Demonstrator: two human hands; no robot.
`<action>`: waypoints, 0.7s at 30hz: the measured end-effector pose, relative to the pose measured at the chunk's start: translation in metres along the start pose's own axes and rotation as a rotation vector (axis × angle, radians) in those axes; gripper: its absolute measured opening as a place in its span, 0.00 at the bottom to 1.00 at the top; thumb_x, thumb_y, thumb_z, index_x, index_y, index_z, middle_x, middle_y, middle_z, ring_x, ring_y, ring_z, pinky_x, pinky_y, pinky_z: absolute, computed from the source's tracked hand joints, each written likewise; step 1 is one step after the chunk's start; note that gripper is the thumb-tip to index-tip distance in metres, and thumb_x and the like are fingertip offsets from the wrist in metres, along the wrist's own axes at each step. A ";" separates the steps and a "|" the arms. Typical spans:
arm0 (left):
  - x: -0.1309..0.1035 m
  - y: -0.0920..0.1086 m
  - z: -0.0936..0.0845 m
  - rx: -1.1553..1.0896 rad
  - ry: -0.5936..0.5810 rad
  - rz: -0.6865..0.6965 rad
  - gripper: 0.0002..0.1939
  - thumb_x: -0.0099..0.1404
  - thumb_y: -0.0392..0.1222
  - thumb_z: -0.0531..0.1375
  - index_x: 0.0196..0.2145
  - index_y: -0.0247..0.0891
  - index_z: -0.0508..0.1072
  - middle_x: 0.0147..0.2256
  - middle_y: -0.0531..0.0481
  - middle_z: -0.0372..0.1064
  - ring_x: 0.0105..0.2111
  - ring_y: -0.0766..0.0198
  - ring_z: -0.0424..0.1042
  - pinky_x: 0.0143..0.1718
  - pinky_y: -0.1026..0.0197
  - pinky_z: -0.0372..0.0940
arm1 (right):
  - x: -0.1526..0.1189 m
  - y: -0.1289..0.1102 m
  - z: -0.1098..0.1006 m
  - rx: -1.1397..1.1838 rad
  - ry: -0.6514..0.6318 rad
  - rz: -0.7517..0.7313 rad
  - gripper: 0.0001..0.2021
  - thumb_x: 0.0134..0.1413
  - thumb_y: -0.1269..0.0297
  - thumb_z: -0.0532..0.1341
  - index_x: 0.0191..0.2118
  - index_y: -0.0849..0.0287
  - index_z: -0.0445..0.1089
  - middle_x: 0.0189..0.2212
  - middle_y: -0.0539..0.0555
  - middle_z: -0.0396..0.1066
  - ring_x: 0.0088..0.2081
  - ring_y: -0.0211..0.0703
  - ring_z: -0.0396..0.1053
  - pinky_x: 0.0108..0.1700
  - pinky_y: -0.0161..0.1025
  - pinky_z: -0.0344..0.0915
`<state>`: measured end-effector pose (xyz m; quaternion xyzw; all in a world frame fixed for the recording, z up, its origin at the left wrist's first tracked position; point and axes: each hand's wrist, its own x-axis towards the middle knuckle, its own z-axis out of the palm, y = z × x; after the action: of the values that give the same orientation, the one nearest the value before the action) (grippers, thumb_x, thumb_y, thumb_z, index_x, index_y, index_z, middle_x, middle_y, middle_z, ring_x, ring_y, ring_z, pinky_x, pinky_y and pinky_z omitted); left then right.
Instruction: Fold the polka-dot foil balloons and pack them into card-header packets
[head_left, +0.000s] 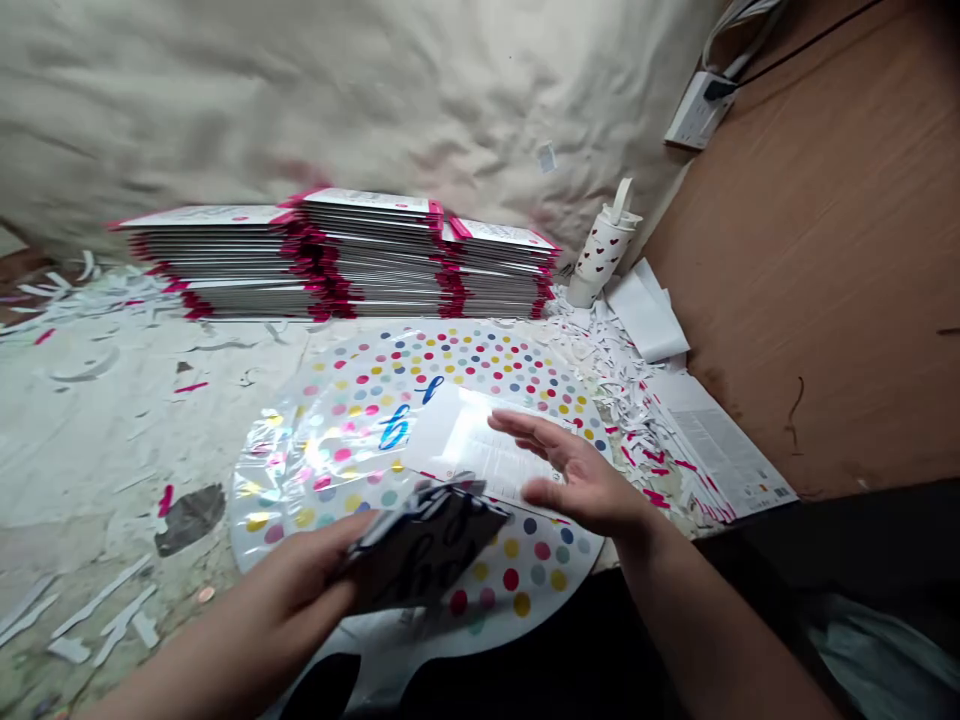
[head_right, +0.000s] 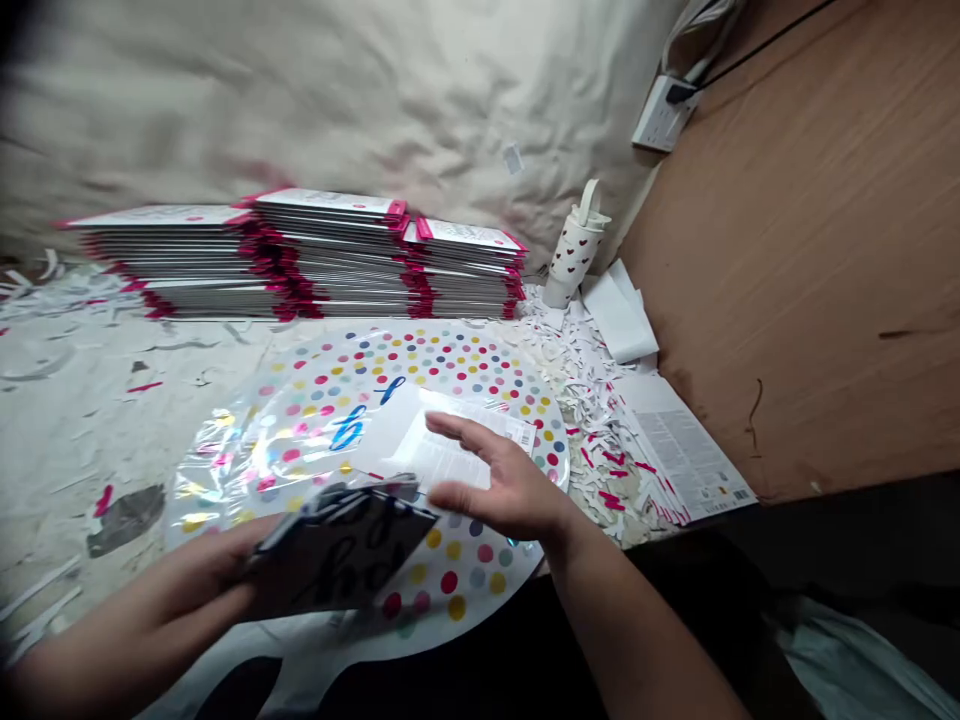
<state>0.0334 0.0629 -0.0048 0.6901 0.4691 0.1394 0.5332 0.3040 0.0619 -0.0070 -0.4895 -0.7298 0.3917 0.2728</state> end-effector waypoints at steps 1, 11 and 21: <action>0.002 0.009 0.002 0.046 -0.036 0.047 0.13 0.56 0.41 0.56 0.39 0.47 0.75 0.39 0.54 0.73 0.40 0.55 0.69 0.43 0.61 0.63 | 0.003 -0.005 -0.006 0.090 -0.073 -0.077 0.39 0.42 0.57 0.66 0.61 0.53 0.51 0.58 0.54 0.57 0.55 0.47 0.59 0.54 0.40 0.57; 0.040 0.065 0.067 0.631 0.127 0.462 0.16 0.65 0.41 0.45 0.40 0.38 0.71 0.39 0.42 0.70 0.39 0.55 0.69 0.43 0.54 0.64 | 0.036 0.078 -0.042 0.502 0.195 0.520 0.11 0.33 0.67 0.69 0.28 0.63 0.73 0.25 0.53 0.75 0.28 0.44 0.72 0.34 0.40 0.70; 0.102 0.007 0.074 0.734 -0.288 0.401 0.33 0.59 0.59 0.52 0.59 0.41 0.56 0.62 0.40 0.41 0.62 0.42 0.36 0.56 0.33 0.33 | 0.036 0.079 -0.068 0.612 0.440 0.406 0.17 0.31 0.63 0.71 0.33 0.61 0.72 0.34 0.54 0.76 0.38 0.46 0.73 0.45 0.43 0.69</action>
<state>0.1413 0.0995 -0.0590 0.9236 0.2652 -0.0332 0.2749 0.3834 0.1325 -0.0363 -0.5915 -0.3932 0.5222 0.4720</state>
